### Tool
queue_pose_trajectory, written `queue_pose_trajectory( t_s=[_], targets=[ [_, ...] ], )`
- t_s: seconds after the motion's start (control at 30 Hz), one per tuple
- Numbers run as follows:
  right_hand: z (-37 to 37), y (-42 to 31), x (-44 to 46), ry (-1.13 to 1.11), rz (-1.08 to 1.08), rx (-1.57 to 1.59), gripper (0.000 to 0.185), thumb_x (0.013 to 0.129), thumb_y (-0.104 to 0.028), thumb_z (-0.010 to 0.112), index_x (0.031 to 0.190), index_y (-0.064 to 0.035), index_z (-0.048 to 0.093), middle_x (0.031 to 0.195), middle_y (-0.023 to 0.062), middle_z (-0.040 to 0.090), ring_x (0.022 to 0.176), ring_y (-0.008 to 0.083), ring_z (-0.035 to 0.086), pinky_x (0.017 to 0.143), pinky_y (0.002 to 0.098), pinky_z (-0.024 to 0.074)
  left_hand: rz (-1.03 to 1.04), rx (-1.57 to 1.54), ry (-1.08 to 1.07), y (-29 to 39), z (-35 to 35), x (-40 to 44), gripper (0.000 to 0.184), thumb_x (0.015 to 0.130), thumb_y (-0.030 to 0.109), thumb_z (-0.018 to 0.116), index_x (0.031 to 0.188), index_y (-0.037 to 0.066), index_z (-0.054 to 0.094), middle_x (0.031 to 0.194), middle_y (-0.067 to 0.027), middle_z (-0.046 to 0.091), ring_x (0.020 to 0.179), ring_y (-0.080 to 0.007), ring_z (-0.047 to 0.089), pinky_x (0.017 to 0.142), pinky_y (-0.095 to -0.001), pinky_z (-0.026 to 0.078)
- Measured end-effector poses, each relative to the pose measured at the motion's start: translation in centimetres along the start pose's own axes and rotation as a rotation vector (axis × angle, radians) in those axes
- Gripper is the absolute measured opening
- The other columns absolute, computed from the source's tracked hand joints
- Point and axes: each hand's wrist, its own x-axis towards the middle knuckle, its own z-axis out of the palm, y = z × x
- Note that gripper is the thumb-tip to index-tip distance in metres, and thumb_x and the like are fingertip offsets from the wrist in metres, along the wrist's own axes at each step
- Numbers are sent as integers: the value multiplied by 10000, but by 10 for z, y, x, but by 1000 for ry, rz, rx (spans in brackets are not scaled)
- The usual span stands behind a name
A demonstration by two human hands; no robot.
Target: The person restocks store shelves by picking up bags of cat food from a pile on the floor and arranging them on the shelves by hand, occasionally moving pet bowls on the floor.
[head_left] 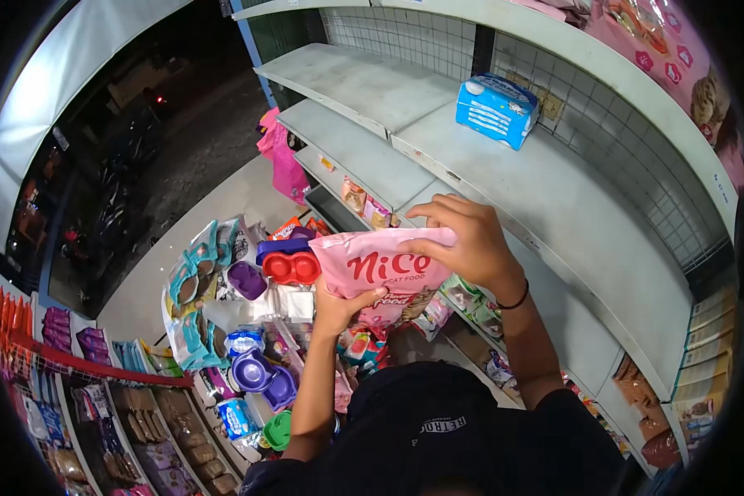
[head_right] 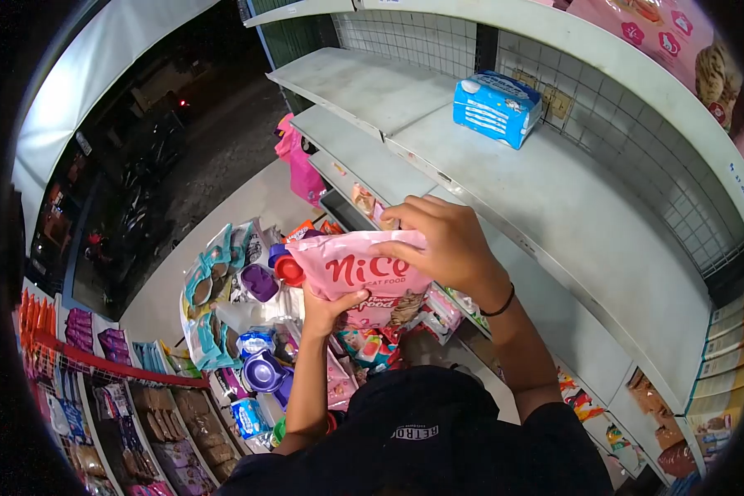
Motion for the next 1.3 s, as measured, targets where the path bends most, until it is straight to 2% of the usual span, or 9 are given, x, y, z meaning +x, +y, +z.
queue_pose_trajectory(
  t_s=[0.17,0.63,0.73,0.9,1.03,1.1,1.13,1.2,1.3],
  targets=[
    [-5,-6,17,-154,-211,-269,221,867,-227,754,789,-45,657,686,62,511,625,246,567,550,366,426,-32,-13,-73,-2,-10,9,605,719,-3,886,1252,-6,599,1162,-82,702,1040,-166,671,934,-338,543],
    [-59,-49,80,8,-361,-617,264,882,-296,727,739,-104,615,728,35,484,615,196,562,509,370,400,176,-95,63,-31,33,31,684,755,109,894,1313,-33,525,1166,-119,678,1089,-201,651,937,-337,539],
    [-72,-60,95,25,-399,-669,271,885,-308,720,747,-102,613,723,36,481,615,199,561,507,371,399,153,123,-39,-49,30,44,886,751,292,913,1419,1,409,1247,-112,602,1073,-206,625,935,-364,528],
    [-104,-82,122,44,-422,-838,297,905,-329,704,756,-91,607,720,49,485,616,227,567,514,381,404,160,-94,-3,-37,29,76,980,724,393,925,1440,4,381,1321,-145,552,1060,-212,626,914,-358,535],
    [-123,-92,153,108,-470,-958,297,927,-335,684,791,-78,626,722,65,519,622,265,574,531,393,416,410,-69,138,-15,40,107,976,644,413,965,1363,-31,475,1475,-260,418,1355,-304,460,1106,-521,403],
    [-138,-95,175,162,-518,-1002,291,937,-338,674,821,-72,645,730,71,548,626,285,575,542,403,423,938,115,273,18,62,105,1117,589,568,941,1469,91,446,1607,-292,190,1463,-425,276,1181,-603,240],
    [-147,-100,186,183,-535,-1020,275,935,-329,675,874,-61,672,790,90,613,687,309,616,587,410,462,943,114,269,33,72,108,1117,589,568,941,1469,91,446,1607,-292,190,1463,-425,276,1181,-603,240],
    [-161,-115,205,201,-552,-1038,271,933,-321,676,928,-51,700,849,109,678,747,333,657,632,417,502,1180,399,194,59,92,119,1090,575,579,930,1504,256,461,1645,-304,46,1455,-526,228,1172,-643,221],
    [-179,-148,233,280,-454,-1061,287,907,-324,695,936,-44,749,879,154,722,766,327,692,676,433,529,1254,497,237,94,113,166,986,569,550,938,1448,337,545,1643,-316,69,1434,-558,246,1149,-675,232]
  ],
)
